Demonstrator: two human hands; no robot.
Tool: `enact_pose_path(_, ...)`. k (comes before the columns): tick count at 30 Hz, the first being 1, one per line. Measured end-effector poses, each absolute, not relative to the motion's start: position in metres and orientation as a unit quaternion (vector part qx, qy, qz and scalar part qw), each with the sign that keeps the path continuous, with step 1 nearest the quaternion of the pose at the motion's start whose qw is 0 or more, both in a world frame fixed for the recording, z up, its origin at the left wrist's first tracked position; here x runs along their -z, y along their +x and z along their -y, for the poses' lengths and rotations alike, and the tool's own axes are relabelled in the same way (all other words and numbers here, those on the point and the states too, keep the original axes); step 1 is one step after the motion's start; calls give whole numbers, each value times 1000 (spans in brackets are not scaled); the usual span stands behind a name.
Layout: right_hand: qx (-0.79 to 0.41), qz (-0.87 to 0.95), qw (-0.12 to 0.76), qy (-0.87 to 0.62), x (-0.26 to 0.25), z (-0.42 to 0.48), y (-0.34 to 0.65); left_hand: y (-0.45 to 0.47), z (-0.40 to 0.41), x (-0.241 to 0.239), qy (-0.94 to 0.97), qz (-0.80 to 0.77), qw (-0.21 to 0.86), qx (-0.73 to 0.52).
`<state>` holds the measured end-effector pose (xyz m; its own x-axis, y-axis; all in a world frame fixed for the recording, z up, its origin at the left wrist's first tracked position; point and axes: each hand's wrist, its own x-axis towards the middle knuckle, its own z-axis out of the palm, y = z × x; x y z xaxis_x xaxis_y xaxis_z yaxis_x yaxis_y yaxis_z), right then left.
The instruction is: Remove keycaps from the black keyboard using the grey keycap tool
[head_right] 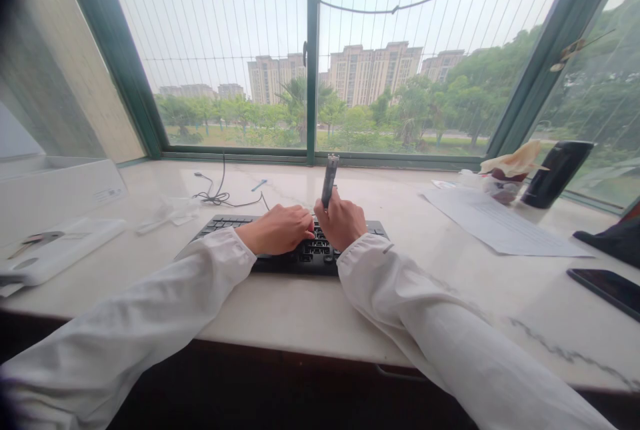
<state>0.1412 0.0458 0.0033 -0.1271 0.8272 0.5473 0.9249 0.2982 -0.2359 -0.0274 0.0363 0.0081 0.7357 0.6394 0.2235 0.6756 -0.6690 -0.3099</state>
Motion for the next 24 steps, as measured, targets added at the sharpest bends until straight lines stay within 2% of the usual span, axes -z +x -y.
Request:
enact_pose_path(4,95,737,321,-587,-3,-46,143,-23,-31,-3,-903,351,246,32)
enact_pose_path(14,76,724,337,-597,-9,-46,143,-17,-30,-5,-897,352,268,15)
enact_pose_path(24,-11,799,356,-485,0,-55,147,-38,-46,-17,-928,355,103,54)
